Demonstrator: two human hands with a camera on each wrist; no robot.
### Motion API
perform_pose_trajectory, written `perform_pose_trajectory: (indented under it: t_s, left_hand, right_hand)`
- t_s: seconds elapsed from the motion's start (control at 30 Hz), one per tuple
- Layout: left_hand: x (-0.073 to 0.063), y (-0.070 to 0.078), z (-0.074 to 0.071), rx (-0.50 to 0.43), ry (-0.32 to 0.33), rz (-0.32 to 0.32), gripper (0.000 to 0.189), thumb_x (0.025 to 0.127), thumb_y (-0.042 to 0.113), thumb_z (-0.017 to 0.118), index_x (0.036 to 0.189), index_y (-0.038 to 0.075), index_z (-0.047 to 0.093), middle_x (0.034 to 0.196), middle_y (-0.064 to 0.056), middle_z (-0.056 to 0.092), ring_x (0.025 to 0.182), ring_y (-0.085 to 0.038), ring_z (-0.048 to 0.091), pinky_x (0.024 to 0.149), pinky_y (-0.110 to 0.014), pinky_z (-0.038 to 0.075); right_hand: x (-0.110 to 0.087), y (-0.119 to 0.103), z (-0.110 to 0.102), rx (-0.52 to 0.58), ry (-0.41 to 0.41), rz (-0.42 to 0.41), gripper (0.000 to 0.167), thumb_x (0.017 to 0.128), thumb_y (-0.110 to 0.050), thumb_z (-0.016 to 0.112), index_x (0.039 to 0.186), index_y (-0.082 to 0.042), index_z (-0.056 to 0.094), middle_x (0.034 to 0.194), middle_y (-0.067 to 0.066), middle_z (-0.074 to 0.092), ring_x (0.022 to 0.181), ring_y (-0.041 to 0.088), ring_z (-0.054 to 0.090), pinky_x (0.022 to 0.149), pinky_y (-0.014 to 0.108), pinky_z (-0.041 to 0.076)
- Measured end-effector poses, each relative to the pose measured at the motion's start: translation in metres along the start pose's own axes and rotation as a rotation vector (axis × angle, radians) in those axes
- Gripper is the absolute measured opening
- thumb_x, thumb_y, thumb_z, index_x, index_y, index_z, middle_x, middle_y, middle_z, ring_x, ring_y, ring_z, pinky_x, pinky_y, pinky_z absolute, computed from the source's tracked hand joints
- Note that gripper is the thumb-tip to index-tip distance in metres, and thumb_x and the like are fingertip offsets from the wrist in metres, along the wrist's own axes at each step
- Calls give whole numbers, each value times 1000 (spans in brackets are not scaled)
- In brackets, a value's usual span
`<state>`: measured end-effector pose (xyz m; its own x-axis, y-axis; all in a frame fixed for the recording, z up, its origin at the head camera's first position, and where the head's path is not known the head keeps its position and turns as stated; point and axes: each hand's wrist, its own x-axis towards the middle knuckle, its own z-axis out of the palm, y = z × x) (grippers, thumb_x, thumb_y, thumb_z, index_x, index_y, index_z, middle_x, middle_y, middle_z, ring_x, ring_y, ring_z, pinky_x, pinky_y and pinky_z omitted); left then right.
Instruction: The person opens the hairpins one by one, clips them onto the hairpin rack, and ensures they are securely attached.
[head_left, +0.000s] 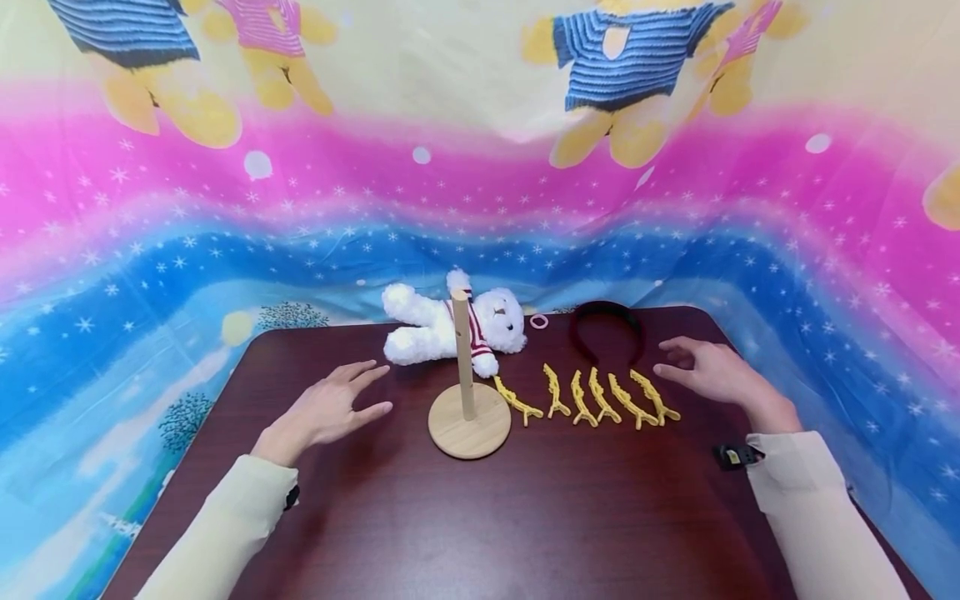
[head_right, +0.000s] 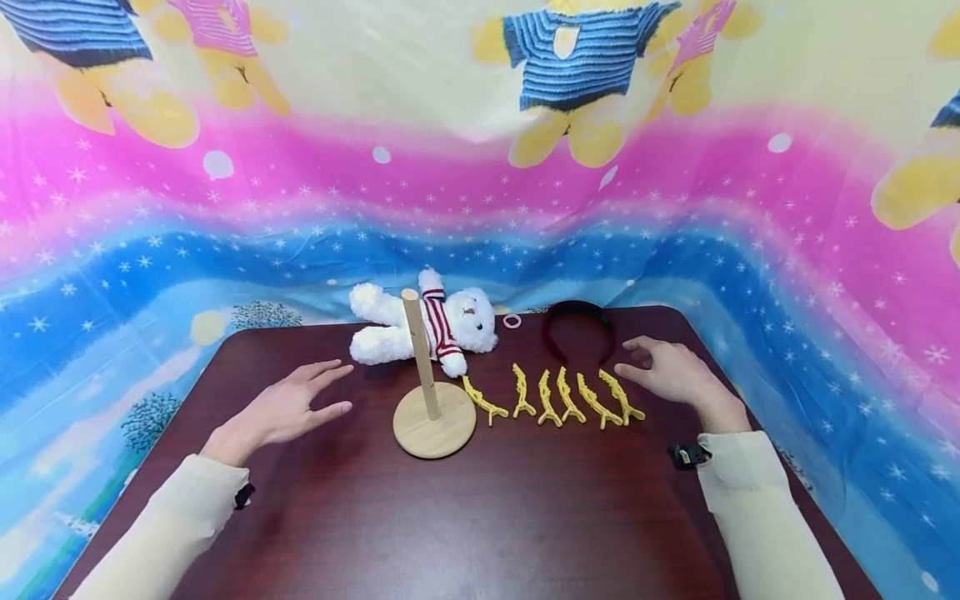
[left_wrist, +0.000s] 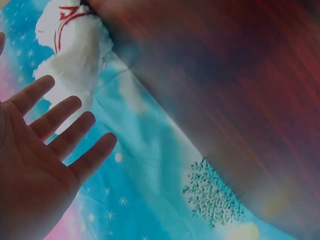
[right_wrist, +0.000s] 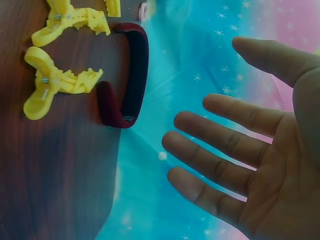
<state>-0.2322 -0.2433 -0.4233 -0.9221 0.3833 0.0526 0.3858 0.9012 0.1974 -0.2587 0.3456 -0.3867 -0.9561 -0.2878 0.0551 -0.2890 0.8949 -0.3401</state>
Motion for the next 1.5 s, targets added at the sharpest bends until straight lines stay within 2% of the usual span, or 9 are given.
perform_pose_trajectory:
  t_s: [0.23, 0.73, 1.07, 1.3, 1.5]
  left_hand:
    - [0, 8, 13, -46, -32, 31, 72, 93, 63, 57, 153, 27, 42, 158, -8, 39, 145, -33, 39, 109, -57, 42]
    - [5, 22, 36, -86, -77, 102, 69, 92, 56, 63, 152, 27, 45, 158, -8, 41, 145, -33, 40, 112, -54, 40]
    - [7, 32, 53, -84, -81, 192, 67, 91, 51, 67, 150, 26, 48, 159, -10, 39, 144, -32, 41, 109, -51, 44]
    - [10, 38, 61, -91, -114, 215, 64, 91, 51, 67, 149, 27, 49, 161, -9, 37, 147, -31, 37, 111, -50, 43]
    - [12, 40, 64, -65, -133, 219, 64, 93, 51, 65, 150, 29, 47, 161, -10, 35, 147, -32, 36, 111, -50, 43]
  right_hand:
    - [-2, 4, 9, 34, -12, 3, 53, 96, -45, 64, 131, -6, 62, 116, 17, 72, 104, 33, 69, 88, 52, 52]
    - [-5, 19, 27, 79, -54, 14, 44, 95, -42, 66, 124, -8, 67, 110, 9, 73, 100, 27, 68, 81, 43, 54]
    - [-6, 32, 41, 119, -105, 53, 45, 94, -44, 67, 122, -8, 68, 108, 6, 73, 94, 20, 68, 75, 35, 53]
    - [-6, 40, 49, 123, -125, 82, 45, 93, -45, 68, 118, -7, 69, 108, 5, 73, 92, 18, 66, 75, 35, 52]
    - [-7, 44, 53, 106, -131, 114, 39, 91, -43, 70, 112, -10, 71, 97, 0, 72, 83, 13, 61, 71, 32, 48]
